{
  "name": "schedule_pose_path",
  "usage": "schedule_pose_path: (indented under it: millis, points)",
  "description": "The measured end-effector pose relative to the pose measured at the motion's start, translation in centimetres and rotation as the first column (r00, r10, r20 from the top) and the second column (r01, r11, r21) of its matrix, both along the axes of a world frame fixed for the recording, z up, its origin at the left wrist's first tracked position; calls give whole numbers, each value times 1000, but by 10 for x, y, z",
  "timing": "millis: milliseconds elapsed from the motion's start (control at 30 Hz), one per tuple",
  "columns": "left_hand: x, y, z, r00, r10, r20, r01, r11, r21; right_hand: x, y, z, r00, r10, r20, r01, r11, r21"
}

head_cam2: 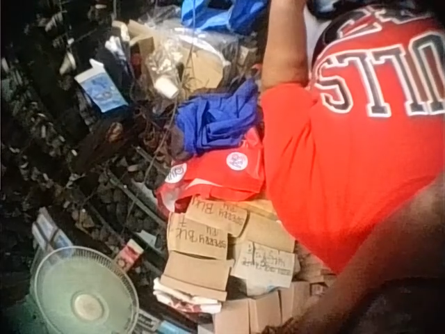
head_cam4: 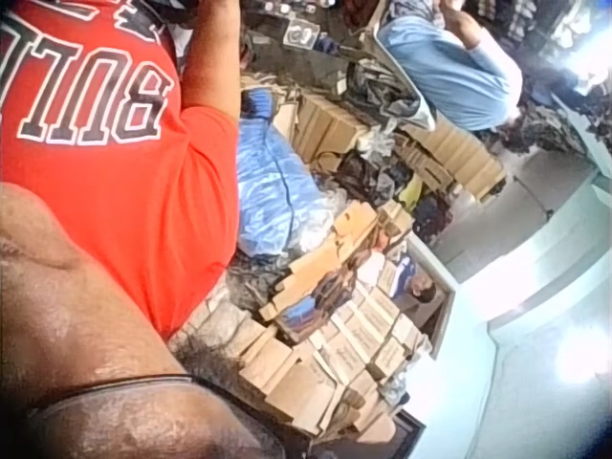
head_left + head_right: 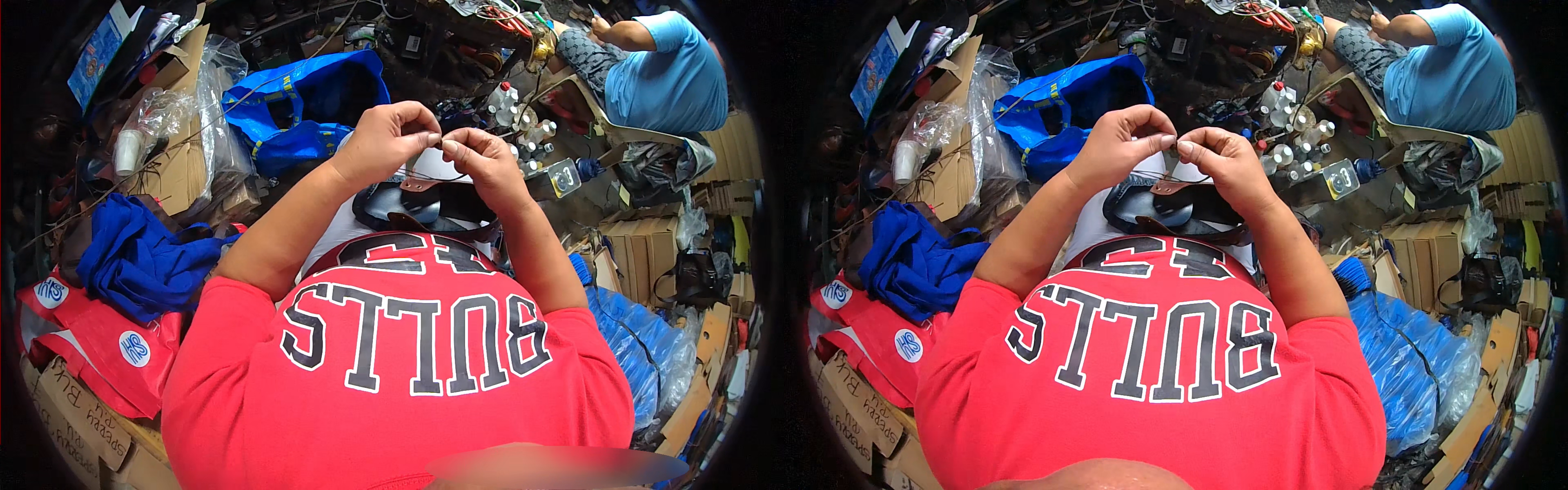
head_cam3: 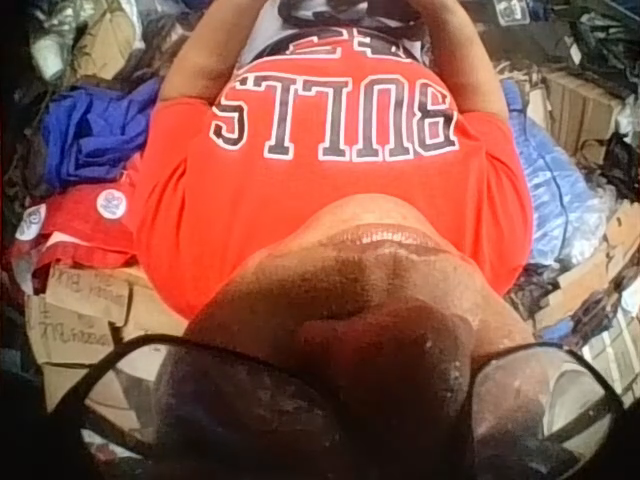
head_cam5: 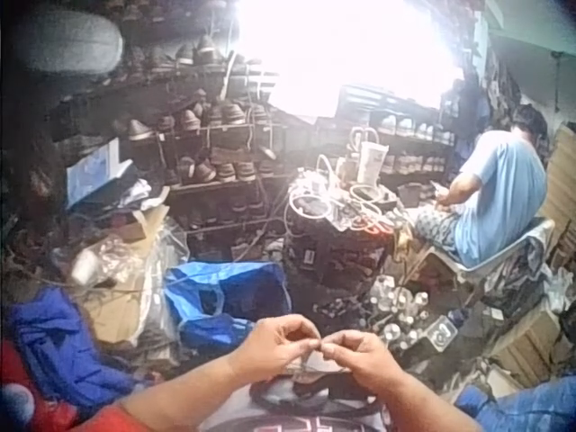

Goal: Hand-stitching leather components of a shoe using a needle and thread.

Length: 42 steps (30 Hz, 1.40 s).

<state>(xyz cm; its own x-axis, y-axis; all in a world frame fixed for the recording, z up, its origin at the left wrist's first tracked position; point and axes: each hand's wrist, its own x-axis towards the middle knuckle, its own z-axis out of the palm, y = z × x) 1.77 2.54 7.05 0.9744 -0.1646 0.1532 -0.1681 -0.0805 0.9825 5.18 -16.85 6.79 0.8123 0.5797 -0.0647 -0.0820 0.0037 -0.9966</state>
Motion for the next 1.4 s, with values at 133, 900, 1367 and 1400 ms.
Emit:
schedule_pose_path:
  millis: [133, 900, 1367, 1400]
  points:
    - [2, 0, -11, 995, -50, -84, 30, 973, -227, 0, 0, -7, 958, 65, -280, 2, 972, 234]
    - [18, 53, 13, 515, 241, 822, -702, 669, 244, 5, -31, 27, 1000, 18, -20, -20, 994, -110]
    - [35, 101, -23, 659, 519, 544, -733, 607, 308, 10, -204, 8, 966, -256, 42, 247, 854, -458]
    - [38, 100, -27, 676, 495, 545, -716, 615, 330, 8, -215, 5, 951, -307, 38, 291, 844, -450]
